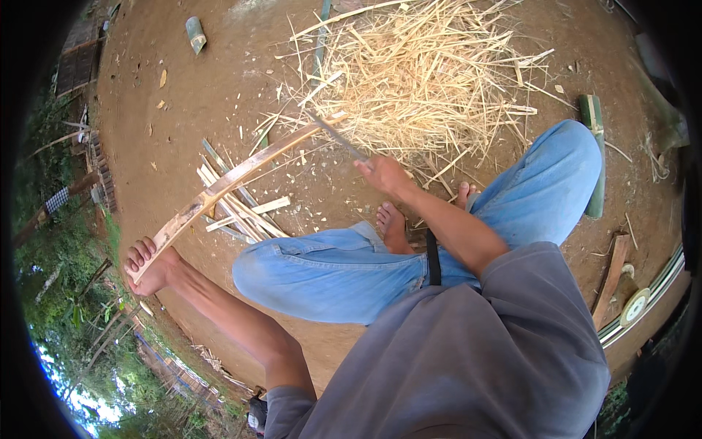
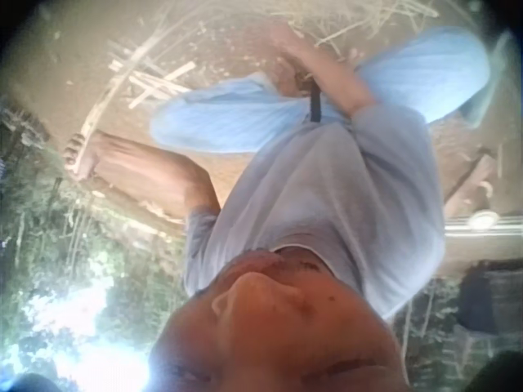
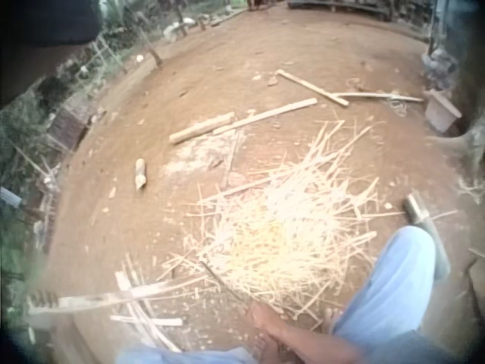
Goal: The person sits on the ground and uses a large knife to split bamboo strips into thinner pieces. They hold the bamboo with one hand and strike it with the knife to separate the layers, creating a pile of thin bamboo slivers.
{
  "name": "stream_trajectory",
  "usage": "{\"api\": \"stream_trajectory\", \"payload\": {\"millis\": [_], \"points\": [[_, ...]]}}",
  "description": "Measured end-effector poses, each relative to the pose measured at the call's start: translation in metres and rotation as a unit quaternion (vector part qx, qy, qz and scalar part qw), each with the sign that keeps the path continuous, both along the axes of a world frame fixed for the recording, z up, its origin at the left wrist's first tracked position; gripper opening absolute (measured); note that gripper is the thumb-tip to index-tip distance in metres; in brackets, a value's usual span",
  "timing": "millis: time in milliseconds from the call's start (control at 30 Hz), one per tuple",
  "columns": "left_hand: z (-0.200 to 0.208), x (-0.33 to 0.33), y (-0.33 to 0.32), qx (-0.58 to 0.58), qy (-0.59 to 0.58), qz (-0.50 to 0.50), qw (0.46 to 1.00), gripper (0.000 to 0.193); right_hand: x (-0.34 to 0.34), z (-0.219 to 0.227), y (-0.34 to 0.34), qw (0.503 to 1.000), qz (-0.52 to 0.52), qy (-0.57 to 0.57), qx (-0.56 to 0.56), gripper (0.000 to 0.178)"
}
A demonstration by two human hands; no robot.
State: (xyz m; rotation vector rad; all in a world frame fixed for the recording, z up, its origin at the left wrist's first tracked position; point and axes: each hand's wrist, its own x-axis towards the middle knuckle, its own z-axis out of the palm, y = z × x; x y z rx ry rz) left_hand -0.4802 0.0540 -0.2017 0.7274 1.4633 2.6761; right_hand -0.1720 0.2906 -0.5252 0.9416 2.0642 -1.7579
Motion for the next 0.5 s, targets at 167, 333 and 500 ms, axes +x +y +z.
{"api": "stream_trajectory", "payload": {"millis": [167, 333, 500], "points": [[0.013, 0.003, 0.0, 0.002, -0.02, 0.067, 0.998, 0.027, -0.01, 0.024, -0.03, 0.995, -0.006, 0.085, 0.048, 0.055], [0.021, 0.018, 0.001, 0.004, -0.028, 0.137, 0.99, 0.027, 0.021, -0.029, -0.009, 0.996, -0.067, 0.03, 0.045, 0.054], [0.028, 0.001, 0.003, -0.006, -0.034, 0.077, 0.996, 0.024, 0.021, -0.021, -0.03, 0.993, -0.084, 0.045, 0.076, 0.057]]}}
